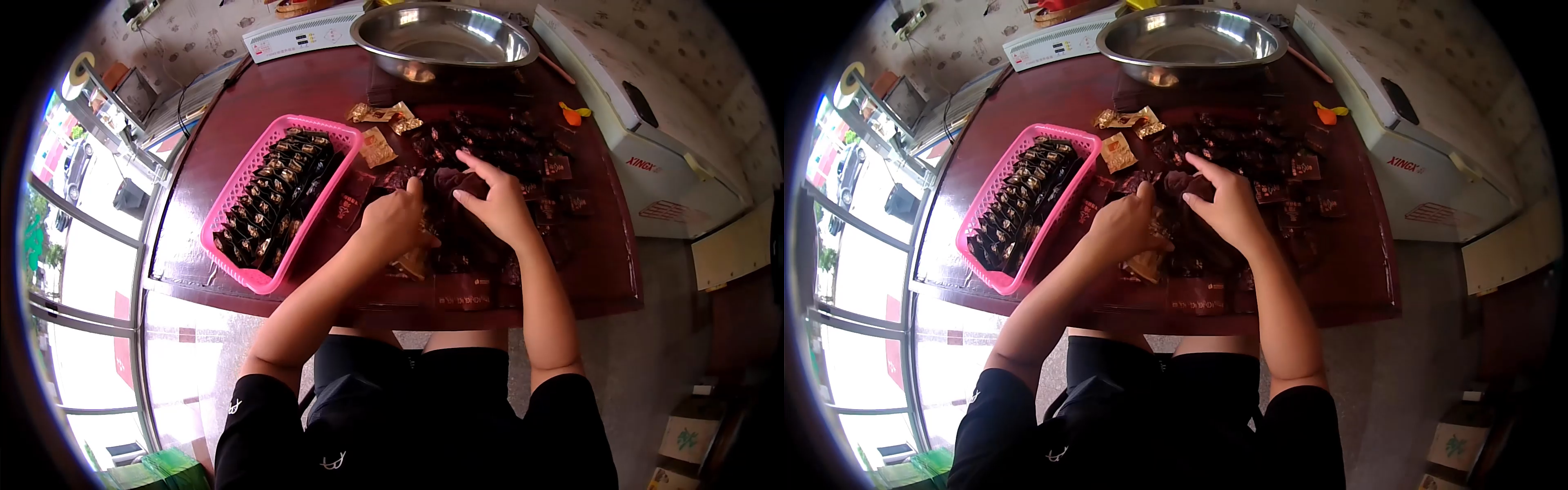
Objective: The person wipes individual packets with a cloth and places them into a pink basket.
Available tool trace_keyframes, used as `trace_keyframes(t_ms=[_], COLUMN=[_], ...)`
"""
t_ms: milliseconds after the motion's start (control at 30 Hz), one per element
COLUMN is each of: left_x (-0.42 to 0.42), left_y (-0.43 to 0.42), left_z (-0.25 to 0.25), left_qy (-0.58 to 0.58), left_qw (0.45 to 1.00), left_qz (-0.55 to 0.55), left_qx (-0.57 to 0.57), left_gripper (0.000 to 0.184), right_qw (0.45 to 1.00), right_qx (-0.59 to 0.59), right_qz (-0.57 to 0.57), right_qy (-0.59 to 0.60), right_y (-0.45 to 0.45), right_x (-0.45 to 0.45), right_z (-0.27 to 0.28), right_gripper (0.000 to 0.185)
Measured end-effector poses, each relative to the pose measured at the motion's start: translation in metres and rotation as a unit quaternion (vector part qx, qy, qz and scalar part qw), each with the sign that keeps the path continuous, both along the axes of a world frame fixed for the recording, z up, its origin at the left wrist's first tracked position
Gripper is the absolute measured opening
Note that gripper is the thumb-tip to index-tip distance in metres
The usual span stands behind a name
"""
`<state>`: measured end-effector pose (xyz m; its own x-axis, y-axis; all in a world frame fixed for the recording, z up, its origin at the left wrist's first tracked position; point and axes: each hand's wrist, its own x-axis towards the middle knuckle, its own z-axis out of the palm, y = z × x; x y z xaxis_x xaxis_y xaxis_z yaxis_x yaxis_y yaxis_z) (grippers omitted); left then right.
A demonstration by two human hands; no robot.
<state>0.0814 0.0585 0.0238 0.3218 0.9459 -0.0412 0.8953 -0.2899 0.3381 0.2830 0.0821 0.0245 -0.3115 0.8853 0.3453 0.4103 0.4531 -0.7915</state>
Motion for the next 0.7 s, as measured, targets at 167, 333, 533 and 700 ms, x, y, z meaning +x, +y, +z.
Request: trace_keyframes(t_ms=[167,333,533,700], left_x=[-0.001,0.000,0.001,-0.010], left_y=[0.018,0.015,0.002,0.017], left_z=[-0.017,-0.018,-0.027,-0.027], left_qy=[-0.306,-0.741,-0.860,-0.852], left_qw=[0.949,0.629,0.361,0.390], left_qz=[-0.081,0.025,0.094,0.138], left_qx=[-0.002,-0.233,-0.350,-0.320], left_gripper=[0.059,0.024,0.034,0.043], right_qw=[0.919,0.927,0.956,0.955], right_qx=[-0.075,0.070,0.248,0.221], right_qz=[-0.066,-0.133,0.093,0.146], right_qy=[0.382,0.345,-0.127,-0.131], right_y=[0.011,-0.004,-0.019,-0.022], right_x=[0.003,-0.016,-0.058,-0.056], right_z=[-0.005,-0.008,-0.020,-0.012], right_gripper=[0.044,0.034,0.057,0.046])
